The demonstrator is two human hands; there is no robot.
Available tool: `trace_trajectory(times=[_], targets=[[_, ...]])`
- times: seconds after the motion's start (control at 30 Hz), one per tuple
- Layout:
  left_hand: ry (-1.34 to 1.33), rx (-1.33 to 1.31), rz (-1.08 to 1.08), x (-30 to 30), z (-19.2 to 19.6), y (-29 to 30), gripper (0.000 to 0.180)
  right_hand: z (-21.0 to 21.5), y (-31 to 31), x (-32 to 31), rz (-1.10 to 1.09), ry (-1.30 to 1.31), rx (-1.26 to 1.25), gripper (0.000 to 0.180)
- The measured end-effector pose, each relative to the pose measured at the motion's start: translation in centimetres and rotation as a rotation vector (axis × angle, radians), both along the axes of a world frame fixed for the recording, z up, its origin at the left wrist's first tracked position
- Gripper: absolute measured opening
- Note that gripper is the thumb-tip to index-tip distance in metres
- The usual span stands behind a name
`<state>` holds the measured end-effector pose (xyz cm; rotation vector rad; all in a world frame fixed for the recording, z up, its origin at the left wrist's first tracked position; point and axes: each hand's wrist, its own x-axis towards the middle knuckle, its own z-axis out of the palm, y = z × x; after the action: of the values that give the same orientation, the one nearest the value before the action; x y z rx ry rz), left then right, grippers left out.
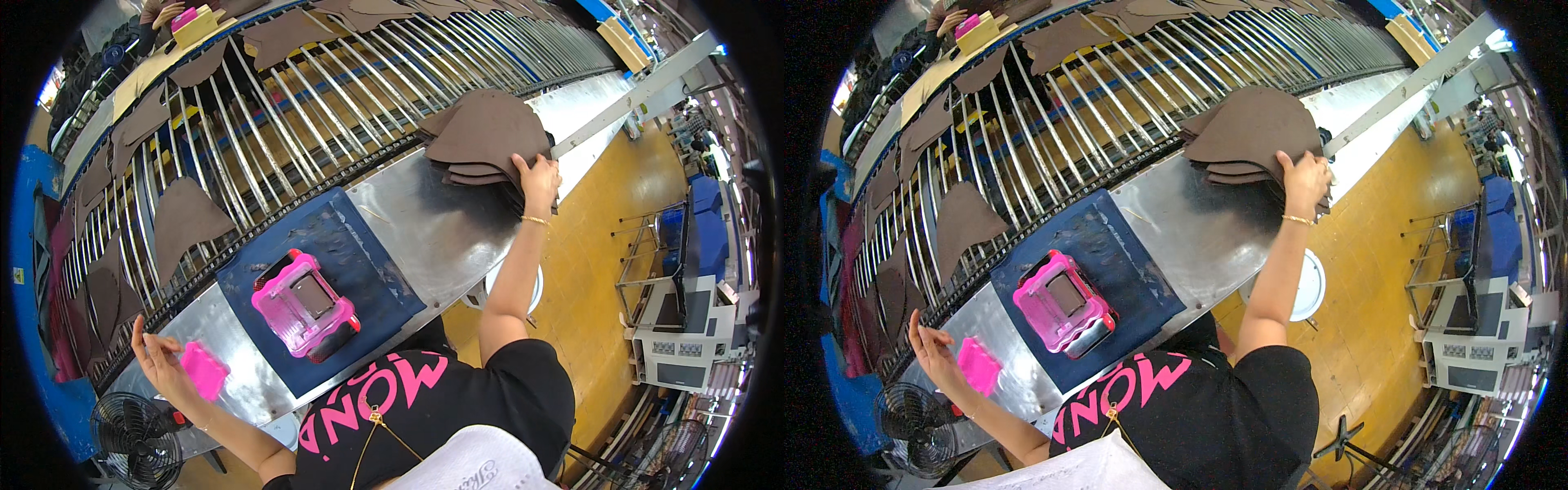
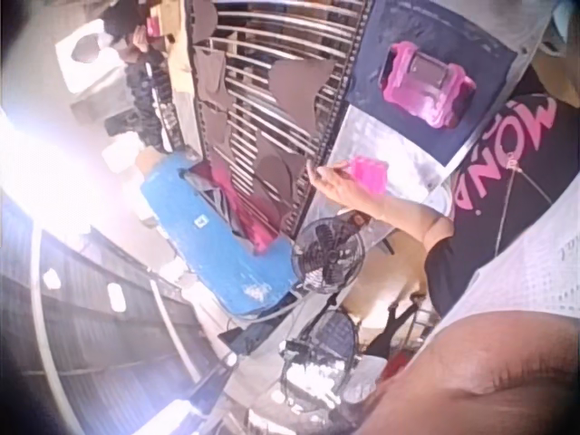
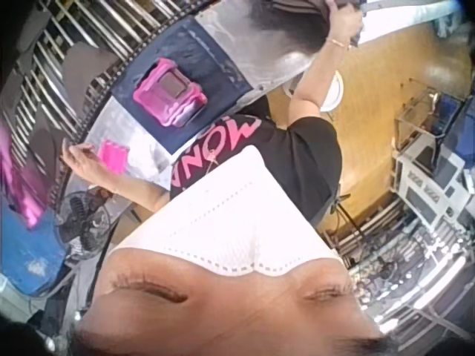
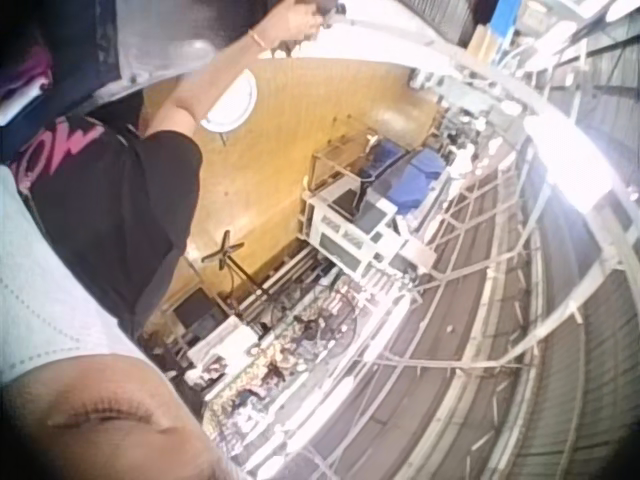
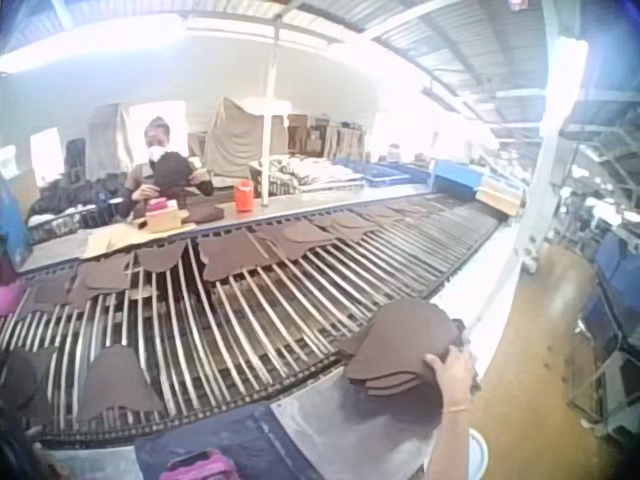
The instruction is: The person repeatedly picks up brown fabric pieces from a conveyor belt, briefly holds them, and places them into a stack on the right side of the work surface. The person continues this cycle throughout the clip.
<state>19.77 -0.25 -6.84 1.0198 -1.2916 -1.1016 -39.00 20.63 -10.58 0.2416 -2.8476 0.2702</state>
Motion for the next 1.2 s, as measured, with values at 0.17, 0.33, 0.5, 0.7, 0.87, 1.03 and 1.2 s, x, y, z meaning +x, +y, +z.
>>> trace_trajectory(times=[0.17, 0.33, 0.5, 0.7, 0.87, 1.03, 1.2], targets=[[-0.036, -0.023, -0.073, -2.1, 0.0, -0.7, 0.038, -1.0, 2.0, -1.5, 0.062, -0.045, -0.115, 0.063], [-0.11, -0.023, -0.102, -2.9, 0.0, -0.2, 0.036, 1.2, 2.0, -2.5, 0.049, -0.214, -0.058, 0.064], [-0.168, -0.009, -0.072, -3.1, 0.7, 0.7, 0.027, 3.9, 2.0, -0.7, 0.493, -0.123, -0.052, 0.037], [-0.211, -0.055, -0.197, -6.3, 2.6, 0.8, 0.031, 11.3, -1.9, 10.1, 0.98, -0.226, -0.797, 0.034], [-0.079, -0.179, -0.278, -9.0, 3.8, 0.5, 0.055, 8.5, -7.3, 18.2, 1.272, -0.479, -1.037, 0.035], [-0.083, -0.029, -0.092, -2.9, 5.1, 0.9, 0.02, 5.9, -11.2, 25.6, 1.585, -0.584, -0.876, 0.021], [-0.235, -0.089, -0.005, 1.9, 5.9, 2.8, 0.017, 4.3, -12.2, 27.9, 1.798, -0.712, -0.696, 0.022]])
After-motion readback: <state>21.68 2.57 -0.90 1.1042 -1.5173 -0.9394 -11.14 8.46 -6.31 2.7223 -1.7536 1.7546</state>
